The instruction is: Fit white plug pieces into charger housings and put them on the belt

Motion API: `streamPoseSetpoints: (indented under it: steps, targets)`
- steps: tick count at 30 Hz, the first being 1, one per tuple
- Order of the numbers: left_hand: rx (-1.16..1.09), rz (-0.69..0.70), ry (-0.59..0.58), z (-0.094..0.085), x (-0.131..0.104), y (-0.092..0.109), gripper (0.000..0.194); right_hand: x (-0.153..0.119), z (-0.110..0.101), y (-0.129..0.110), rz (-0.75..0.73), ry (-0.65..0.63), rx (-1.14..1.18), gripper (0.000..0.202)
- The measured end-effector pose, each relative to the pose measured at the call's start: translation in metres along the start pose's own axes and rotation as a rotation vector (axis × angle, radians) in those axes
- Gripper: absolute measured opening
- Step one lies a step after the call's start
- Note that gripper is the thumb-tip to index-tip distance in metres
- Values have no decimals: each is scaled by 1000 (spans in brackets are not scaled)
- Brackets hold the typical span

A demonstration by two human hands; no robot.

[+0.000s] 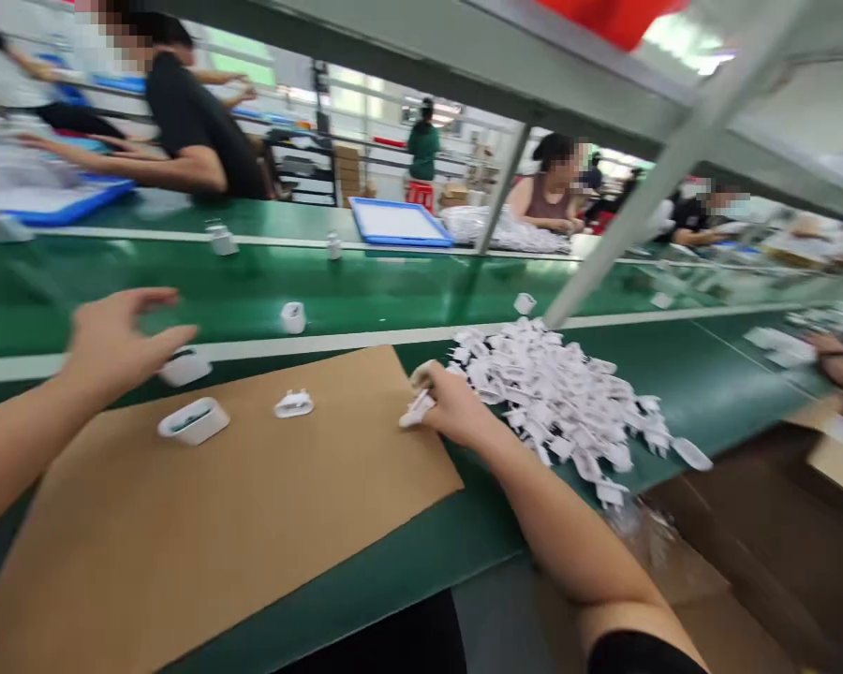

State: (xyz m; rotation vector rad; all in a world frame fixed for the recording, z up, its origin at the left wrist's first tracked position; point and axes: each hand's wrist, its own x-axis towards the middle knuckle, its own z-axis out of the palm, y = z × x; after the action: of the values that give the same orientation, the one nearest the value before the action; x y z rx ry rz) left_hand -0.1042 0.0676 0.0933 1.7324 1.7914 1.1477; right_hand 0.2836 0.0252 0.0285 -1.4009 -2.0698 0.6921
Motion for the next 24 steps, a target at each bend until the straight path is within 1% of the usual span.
streamPoseSetpoints:
  steps: [1,2,4,5,6,8,9,11,13,14,15,17,19,20,21,22,24]
  targets:
    - [125,0,3,5,8,-8,53,2,0,3,48,17,89,44]
    - [250,11,-28,13,18,-13,59,3,1,5,63,32,117,36]
    - [432,49,-158,32,42,-18,72,1,4,7,39,73,102,19]
    - [451,42,-195,43,53,-18,81,0,5,7,10,100,78,13]
    - [476,47,-239,53,63,-17,89,-2,7,7,-18,127,62,13]
    - [527,60,-337,68,78,-14,98,-4,12,8,-32,147,89,25]
    - [553,57,-386,73,84,-13,97,-4,14,10,-13,133,134,32]
    - [583,30,-448,76,91,-13,87,-2,18,12,55,97,259,43]
    - [563,-2,-432,74,91,-11,75,1,20,13,118,89,397,51]
    - [511,-9,-404,72,86,-8,71,3,20,12,137,100,459,52]
    - [413,-13,-381,71,78,-4,70,4,20,11,149,105,514,50]
    - [67,-42,-393,69,50,11,72,5,20,6,169,79,602,46]
    - [-449,-91,-503,71,10,30,71,4,20,1,196,26,670,46]
    - [-696,-139,-564,72,-12,39,66,3,21,-1,212,2,706,47]
    - [-885,-187,-613,73,-33,47,56,2,22,-3,228,-11,746,50]
    - [-1024,-230,-668,75,-51,54,48,1,24,-5,243,-14,787,53]
    - [-1205,-299,-793,77,-80,61,37,0,28,-8,270,-12,847,56]
